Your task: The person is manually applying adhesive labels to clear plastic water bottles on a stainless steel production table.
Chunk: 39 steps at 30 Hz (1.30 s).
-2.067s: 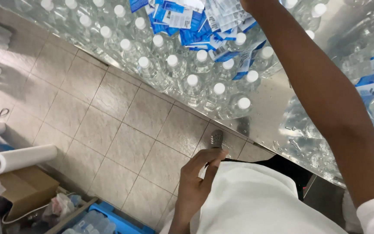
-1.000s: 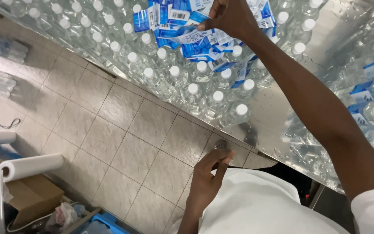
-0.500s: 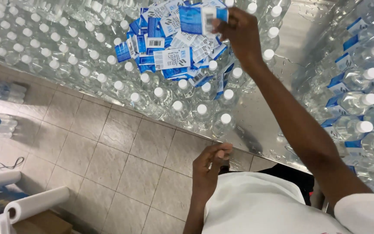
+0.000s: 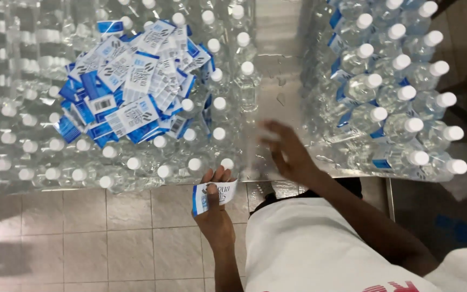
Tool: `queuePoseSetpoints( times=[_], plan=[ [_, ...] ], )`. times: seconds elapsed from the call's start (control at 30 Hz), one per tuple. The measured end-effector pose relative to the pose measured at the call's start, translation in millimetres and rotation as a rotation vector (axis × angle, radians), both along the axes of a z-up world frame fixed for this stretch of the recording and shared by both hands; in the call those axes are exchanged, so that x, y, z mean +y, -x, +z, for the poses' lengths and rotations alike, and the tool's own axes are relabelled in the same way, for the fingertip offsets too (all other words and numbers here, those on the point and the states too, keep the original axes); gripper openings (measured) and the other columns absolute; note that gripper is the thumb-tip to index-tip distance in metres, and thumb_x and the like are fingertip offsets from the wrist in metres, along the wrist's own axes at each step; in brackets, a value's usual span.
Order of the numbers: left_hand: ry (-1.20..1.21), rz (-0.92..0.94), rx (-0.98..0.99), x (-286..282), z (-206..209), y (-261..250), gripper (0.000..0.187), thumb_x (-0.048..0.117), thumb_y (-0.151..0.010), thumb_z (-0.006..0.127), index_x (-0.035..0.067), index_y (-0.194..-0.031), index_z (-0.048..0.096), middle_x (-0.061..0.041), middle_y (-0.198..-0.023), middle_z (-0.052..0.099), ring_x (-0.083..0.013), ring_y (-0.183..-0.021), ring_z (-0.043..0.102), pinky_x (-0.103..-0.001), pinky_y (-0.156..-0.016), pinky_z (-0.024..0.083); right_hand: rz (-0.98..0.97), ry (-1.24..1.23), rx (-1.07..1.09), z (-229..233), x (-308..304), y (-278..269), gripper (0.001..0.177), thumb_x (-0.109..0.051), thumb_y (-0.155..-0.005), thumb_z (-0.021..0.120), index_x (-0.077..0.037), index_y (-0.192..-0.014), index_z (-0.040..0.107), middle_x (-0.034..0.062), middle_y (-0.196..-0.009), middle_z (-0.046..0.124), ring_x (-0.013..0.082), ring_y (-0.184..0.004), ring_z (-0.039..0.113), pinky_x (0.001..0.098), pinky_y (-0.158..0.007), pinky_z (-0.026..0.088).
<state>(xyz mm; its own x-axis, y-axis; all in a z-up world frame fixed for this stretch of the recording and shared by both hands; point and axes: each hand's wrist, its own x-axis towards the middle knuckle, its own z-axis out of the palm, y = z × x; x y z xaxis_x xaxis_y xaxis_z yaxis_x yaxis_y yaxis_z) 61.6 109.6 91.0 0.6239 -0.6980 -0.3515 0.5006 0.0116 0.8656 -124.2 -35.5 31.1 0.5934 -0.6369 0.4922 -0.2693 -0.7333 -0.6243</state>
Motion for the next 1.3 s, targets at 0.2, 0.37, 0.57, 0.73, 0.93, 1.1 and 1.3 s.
queuePoseSetpoints(
  times=[0.2, 0.37, 0.57, 0.73, 0.93, 1.1, 1.3],
  plan=[
    [0.141, -0.071, -0.036, 16.8, -22.6, 1.0, 0.022, 0.006, -0.084, 0.088, 0.003, -0.101, 0.074, -0.022, -0.092, 0.082, -0.0379, -0.078, 0.080, -0.055, -0.081, 0.066, -0.296, -0.508, 0.075, -112.8, -138.2, -31.9, 0.112, -0.033, -0.092, 0.092, -0.010, -0.171, 0.017, 0.0227, -0.178, 0.018, 0.0442, -0.163, 0.023, 0.0591, -0.127, 0.036],
    [0.256, -0.161, -0.088, 27.8, -11.7, 23.0, 0.019, 0.006, -0.086, 0.087, 0.005, -0.092, 0.069, -0.023, -0.080, 0.079, -0.0354, -0.072, 0.076, -0.049, -0.079, 0.061, -0.372, -0.590, -0.048, -104.5, -152.5, -70.9, 0.115, -0.042, -0.085, 0.095, -0.010, -0.165, 0.019, 0.0207, -0.173, 0.039, 0.0462, -0.150, 0.050, 0.0559, -0.112, 0.052],
    [0.127, -0.232, -0.130, 17.1, -14.9, 35.2, 0.036, 0.039, -0.092, 0.083, 0.006, -0.079, 0.080, -0.011, -0.088, 0.083, -0.0241, -0.080, 0.077, -0.049, -0.088, 0.060, -0.391, -0.605, 0.006, -101.8, -114.5, -51.5, 0.108, -0.034, -0.085, 0.091, -0.008, -0.164, 0.023, 0.0217, -0.149, 0.063, 0.0364, -0.096, 0.075, 0.0451, -0.083, 0.063],
    [-0.168, -0.162, 0.058, -12.4, -4.0, 33.8, 0.065, 0.048, -0.088, 0.075, 0.000, -0.130, 0.078, -0.014, -0.117, 0.080, -0.0267, -0.110, 0.076, -0.038, -0.095, 0.058, -0.444, -0.720, 0.031, -100.7, -50.8, -7.2, 0.120, -0.029, -0.080, 0.096, -0.013, -0.169, 0.017, 0.0263, -0.155, 0.057, 0.0466, -0.127, 0.068, 0.0510, -0.098, 0.064],
    [0.089, -0.212, 0.022, -36.2, -54.2, 42.1, 0.034, 0.011, -0.096, 0.083, -0.003, -0.126, 0.074, -0.015, -0.107, 0.077, -0.0160, -0.099, 0.074, -0.030, -0.085, 0.062, -0.580, -0.864, 0.219, -50.4, -3.1, 27.0, 0.104, -0.030, -0.085, 0.089, -0.010, -0.165, 0.026, 0.0371, -0.144, 0.061, 0.0586, -0.129, 0.063, 0.0693, -0.110, 0.055],
    [0.140, -0.213, 0.026, -40.5, -28.0, 52.6, 0.024, 0.007, -0.098, 0.082, -0.004, -0.117, 0.072, -0.023, -0.106, 0.076, -0.0277, -0.104, 0.076, -0.037, -0.090, 0.062, -0.482, -0.505, -0.182, -4.9, 43.3, 60.6, 0.078, -0.022, -0.101, 0.069, 0.006, -0.164, 0.031, 0.0357, -0.154, 0.040, 0.0560, -0.146, 0.043, 0.0694, -0.121, 0.042],
    [0.142, -0.239, 0.023, -32.9, -17.1, 65.9, 0.022, 0.010, -0.098, 0.083, 0.001, -0.112, 0.070, -0.020, -0.105, 0.078, -0.0199, -0.101, 0.073, -0.032, -0.086, 0.058, -0.196, -0.543, -0.513, 41.5, 62.8, 42.3, 0.077, -0.054, -0.107, 0.047, 0.005, -0.157, 0.041, 0.0237, -0.146, 0.053, 0.0401, -0.144, 0.054, 0.0604, -0.121, 0.047]
  ],
)
